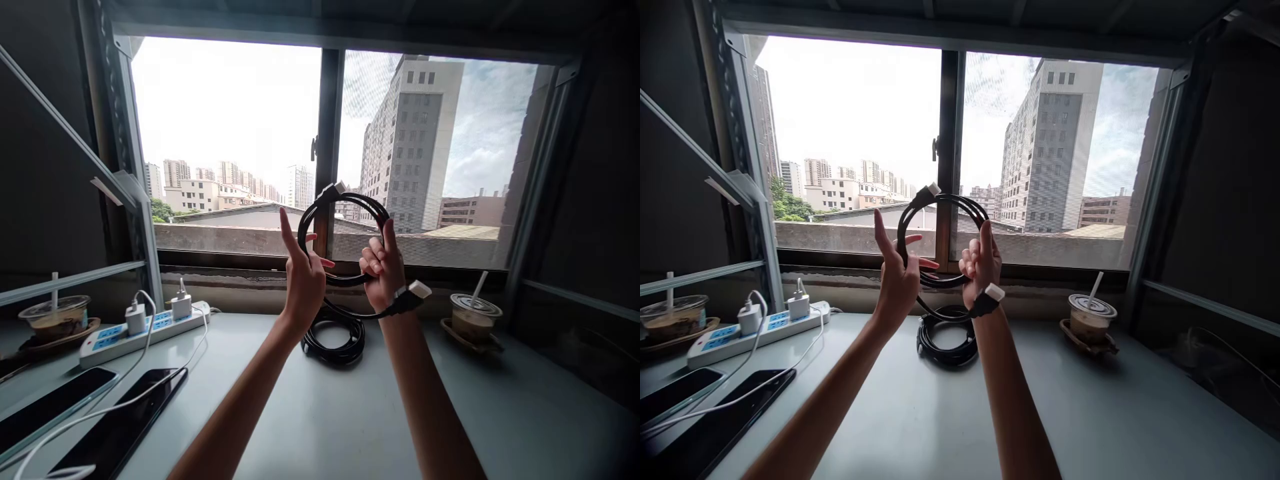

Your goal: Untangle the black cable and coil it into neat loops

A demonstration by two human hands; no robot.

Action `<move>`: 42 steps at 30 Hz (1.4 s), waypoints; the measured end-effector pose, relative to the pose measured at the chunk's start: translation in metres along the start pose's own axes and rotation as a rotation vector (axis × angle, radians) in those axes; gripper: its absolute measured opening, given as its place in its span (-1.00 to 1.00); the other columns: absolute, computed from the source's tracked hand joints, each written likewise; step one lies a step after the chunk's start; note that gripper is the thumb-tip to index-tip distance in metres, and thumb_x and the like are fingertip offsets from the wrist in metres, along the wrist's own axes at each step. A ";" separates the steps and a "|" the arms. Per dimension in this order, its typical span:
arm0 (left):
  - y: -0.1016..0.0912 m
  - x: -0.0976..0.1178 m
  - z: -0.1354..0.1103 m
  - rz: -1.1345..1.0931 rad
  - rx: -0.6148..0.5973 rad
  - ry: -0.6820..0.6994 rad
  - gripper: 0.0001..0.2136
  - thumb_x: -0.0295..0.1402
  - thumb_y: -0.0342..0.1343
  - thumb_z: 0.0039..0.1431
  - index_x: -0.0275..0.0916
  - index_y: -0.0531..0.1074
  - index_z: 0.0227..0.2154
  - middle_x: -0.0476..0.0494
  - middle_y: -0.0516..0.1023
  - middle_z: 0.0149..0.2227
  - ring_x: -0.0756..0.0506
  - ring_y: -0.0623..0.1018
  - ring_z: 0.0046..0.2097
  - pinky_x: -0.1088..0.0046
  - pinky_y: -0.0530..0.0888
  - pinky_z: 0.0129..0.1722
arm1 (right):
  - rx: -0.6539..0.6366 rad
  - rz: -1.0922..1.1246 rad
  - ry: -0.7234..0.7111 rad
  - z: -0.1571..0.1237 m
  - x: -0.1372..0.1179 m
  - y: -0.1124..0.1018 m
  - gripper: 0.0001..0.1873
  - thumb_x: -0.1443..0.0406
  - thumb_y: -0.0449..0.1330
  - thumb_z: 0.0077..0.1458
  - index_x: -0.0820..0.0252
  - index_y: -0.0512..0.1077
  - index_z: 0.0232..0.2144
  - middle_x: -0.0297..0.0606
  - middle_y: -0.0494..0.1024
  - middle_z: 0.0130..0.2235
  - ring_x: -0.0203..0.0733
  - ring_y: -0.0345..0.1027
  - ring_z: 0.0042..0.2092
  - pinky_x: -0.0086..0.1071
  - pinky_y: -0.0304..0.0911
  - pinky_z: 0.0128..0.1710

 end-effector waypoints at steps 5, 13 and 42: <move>-0.005 -0.003 0.010 -0.147 -0.040 -0.099 -0.60 -0.35 -0.14 0.29 -0.17 0.14 0.18 -0.05 0.49 -0.41 0.06 0.44 -0.66 0.57 0.35 -0.65 | -0.010 0.029 0.103 0.000 0.007 0.001 -0.62 0.16 0.18 0.09 0.19 0.14 -0.62 -0.61 0.03 -0.71 -0.59 -0.25 -0.75 -0.65 -0.31 -0.80; -0.010 0.000 0.011 -0.478 -0.041 -0.193 -0.69 -0.14 -0.07 0.25 -0.31 0.40 -0.26 0.17 0.07 -0.72 0.11 0.24 -0.74 0.61 0.18 -0.74 | 0.046 -0.349 -0.181 0.004 0.006 -0.010 -0.58 -0.02 0.22 -0.06 0.18 0.39 -0.31 -0.57 0.25 -0.62 -0.58 -0.11 -0.76 -0.57 -0.19 -0.82; -0.005 -0.004 0.010 -0.536 -0.401 -0.459 -0.60 -0.03 0.00 0.16 -0.32 0.49 -0.41 0.17 -0.09 -0.81 0.15 -0.08 -0.74 0.60 -0.16 -0.78 | -0.135 -0.821 -0.582 -0.001 -0.020 0.000 -0.78 0.20 0.20 0.01 0.12 0.54 -0.28 -0.38 0.54 -0.46 -0.40 0.30 -0.54 -0.50 0.23 -0.59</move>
Point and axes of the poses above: each hand's wrist, its own z-axis towards the middle knuckle, its own y-axis out of the palm, x = y × z, the point moved 6 cm from there along z, towards the middle knuckle
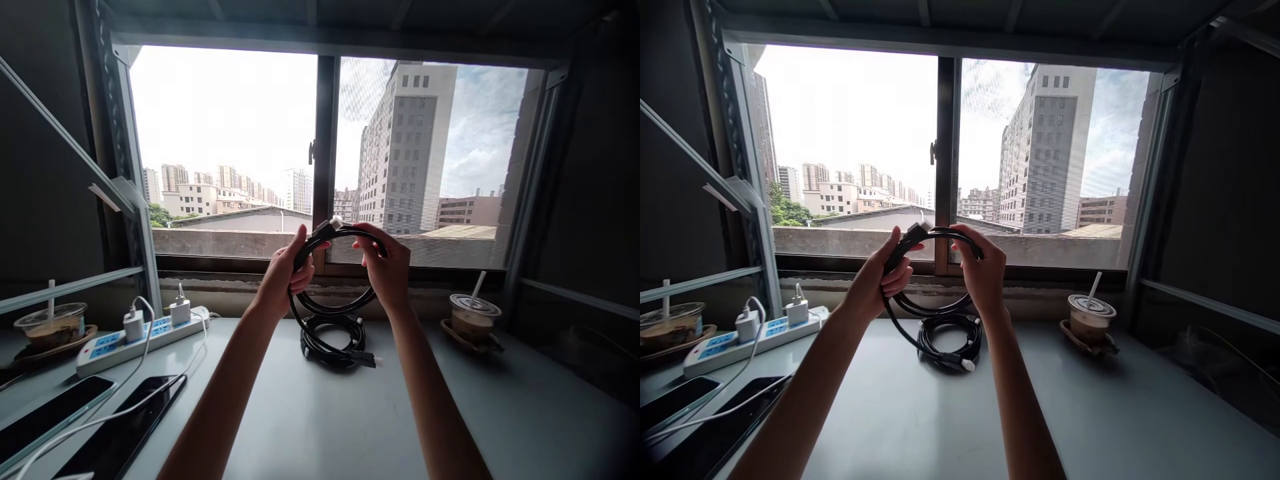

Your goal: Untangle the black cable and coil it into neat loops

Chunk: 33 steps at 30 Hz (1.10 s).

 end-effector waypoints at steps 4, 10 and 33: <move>-0.001 0.002 -0.003 0.025 0.039 0.041 -0.64 -0.03 0.16 0.01 -0.26 0.55 -0.36 0.12 -0.06 -0.80 0.14 -0.06 -0.71 0.57 -0.13 -0.77 | -0.071 0.028 0.003 0.002 -0.001 0.001 -0.81 0.20 0.22 -0.01 0.14 0.53 -0.34 -0.34 0.56 -0.42 -0.34 0.40 -0.42 -0.45 0.30 -0.45; 0.000 0.003 -0.003 0.072 -0.020 0.039 -0.66 0.01 0.24 -0.18 -0.15 0.56 -0.46 0.07 -0.08 -0.81 0.12 -0.06 -0.69 0.53 -0.10 -0.76 | -0.239 0.081 0.114 0.002 -0.001 0.004 -0.61 0.03 0.26 -0.12 0.16 0.54 -0.31 -0.39 0.45 -0.56 -0.40 0.25 -0.56 -0.52 0.12 -0.65; 0.015 0.003 -0.006 0.177 -0.031 0.171 -0.72 0.01 0.06 0.07 -0.01 0.42 -0.25 0.06 0.10 -0.69 0.08 0.13 -0.68 0.50 0.04 -0.73 | 0.033 -0.312 0.010 0.004 -0.005 -0.016 -0.63 0.01 0.18 0.00 0.22 0.49 -0.49 -0.28 0.53 -0.56 -0.24 0.38 -0.49 -0.40 0.19 -0.43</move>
Point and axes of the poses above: each hand's wrist, its own z-axis towards the middle knuckle, its own y-axis out of the palm, x = y × z, the point moved 6 cm from there along z, towards the middle knuckle
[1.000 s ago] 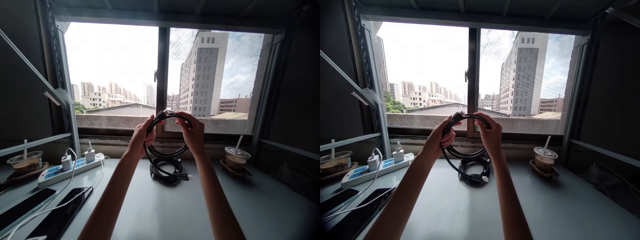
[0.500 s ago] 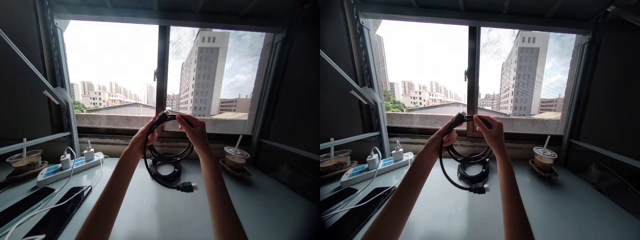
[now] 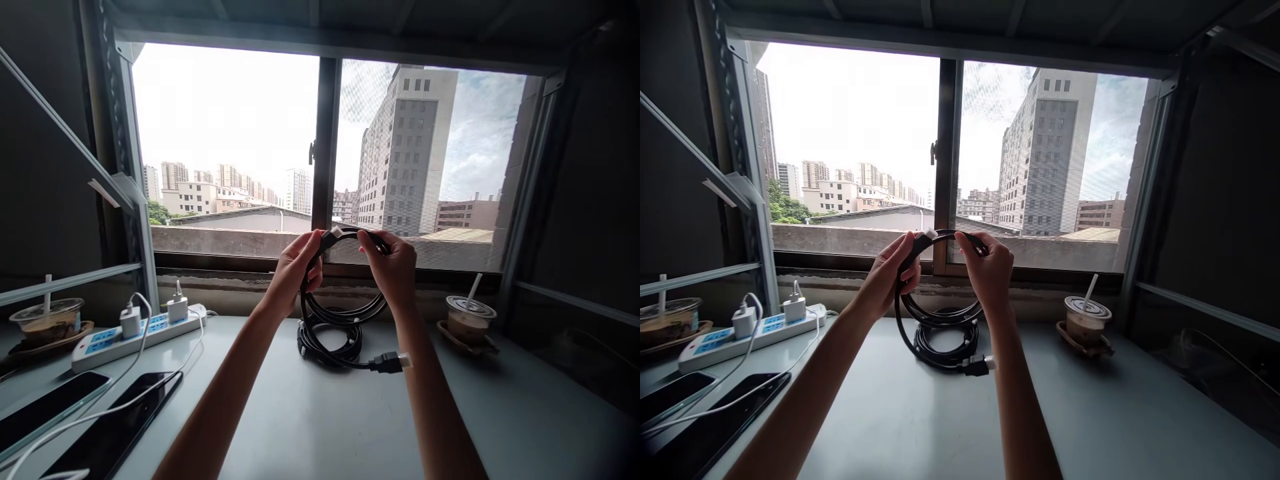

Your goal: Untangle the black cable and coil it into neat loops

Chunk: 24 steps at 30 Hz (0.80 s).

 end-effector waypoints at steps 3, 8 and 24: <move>-0.005 -0.006 0.005 0.068 0.019 0.053 -0.67 -0.02 0.09 0.07 -0.12 0.38 -0.20 0.13 0.16 -0.71 0.09 0.20 -0.72 0.56 0.11 -0.74 | 0.006 -0.018 -0.004 -0.001 -0.001 0.000 -0.62 0.01 0.18 0.00 0.22 0.48 -0.52 -0.29 0.51 -0.58 -0.25 0.36 -0.50 -0.39 0.17 -0.44; -0.008 -0.010 0.010 0.141 0.053 0.172 -0.72 -0.11 0.00 0.18 -0.17 0.32 -0.16 0.16 0.23 -0.72 0.09 0.25 -0.76 0.61 0.14 -0.79 | 0.037 0.003 0.025 -0.002 0.001 0.002 -0.63 0.01 0.20 -0.02 0.23 0.47 -0.51 -0.27 0.52 -0.54 -0.23 0.38 -0.46 -0.39 0.20 -0.40; -0.013 0.001 0.000 0.285 0.318 0.300 -0.82 -0.17 -0.05 0.23 -0.18 0.23 -0.30 0.06 0.42 -0.53 0.10 0.36 -0.68 0.63 0.20 -0.76 | 0.057 0.003 0.027 -0.003 0.003 0.004 -0.61 -0.01 0.20 -0.04 0.22 0.49 -0.50 -0.28 0.51 -0.55 -0.23 0.37 -0.47 -0.37 0.21 -0.39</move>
Point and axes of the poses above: each hand's wrist, its own z-axis towards the middle knuckle, its own y-axis out of the palm, x = y × z, the point moved 6 cm from there along z, towards the middle knuckle
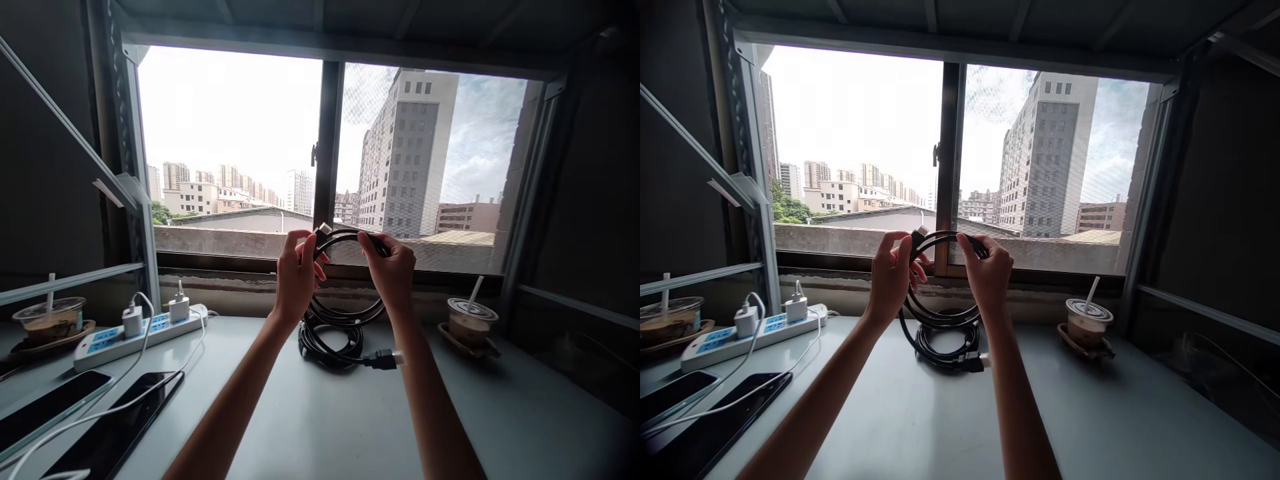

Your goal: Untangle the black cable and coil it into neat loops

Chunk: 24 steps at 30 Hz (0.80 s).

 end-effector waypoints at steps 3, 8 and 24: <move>-0.006 -0.003 0.004 -0.021 0.084 -0.029 -0.81 -0.16 -0.08 0.25 -0.19 0.20 -0.30 0.04 0.42 -0.44 0.12 0.36 -0.70 0.61 0.25 -0.76 | 0.010 0.008 0.009 0.001 0.002 -0.002 -0.61 0.00 0.20 -0.04 0.23 0.49 -0.50 -0.28 0.51 -0.55 -0.23 0.37 -0.47 -0.37 0.20 -0.39; -0.005 -0.018 0.008 -0.229 -0.017 -0.247 -0.72 -0.13 0.02 0.18 -0.20 0.15 -0.24 0.10 0.39 -0.56 0.06 0.39 -0.72 0.57 0.31 -0.74 | 0.004 0.094 -0.020 0.003 0.000 -0.005 -0.68 0.06 0.23 -0.03 0.22 0.49 -0.49 -0.33 0.49 -0.56 -0.28 0.33 -0.49 -0.41 0.19 -0.44; 0.009 -0.015 0.000 -0.181 -0.250 -0.414 -0.60 0.04 0.03 0.10 -0.27 0.24 -0.45 -0.01 0.42 -0.60 0.11 0.32 -0.70 0.64 0.18 -0.73 | 0.074 -0.031 -0.002 -0.001 0.004 0.000 -0.61 0.01 0.19 -0.01 0.24 0.52 -0.45 -0.24 0.55 -0.51 -0.20 0.43 -0.42 -0.38 0.22 -0.35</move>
Point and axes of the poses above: each hand's wrist, its own z-axis towards the middle knuckle, its own y-axis out of the palm, x = y × z, the point moved 6 cm from there along z, towards the middle knuckle
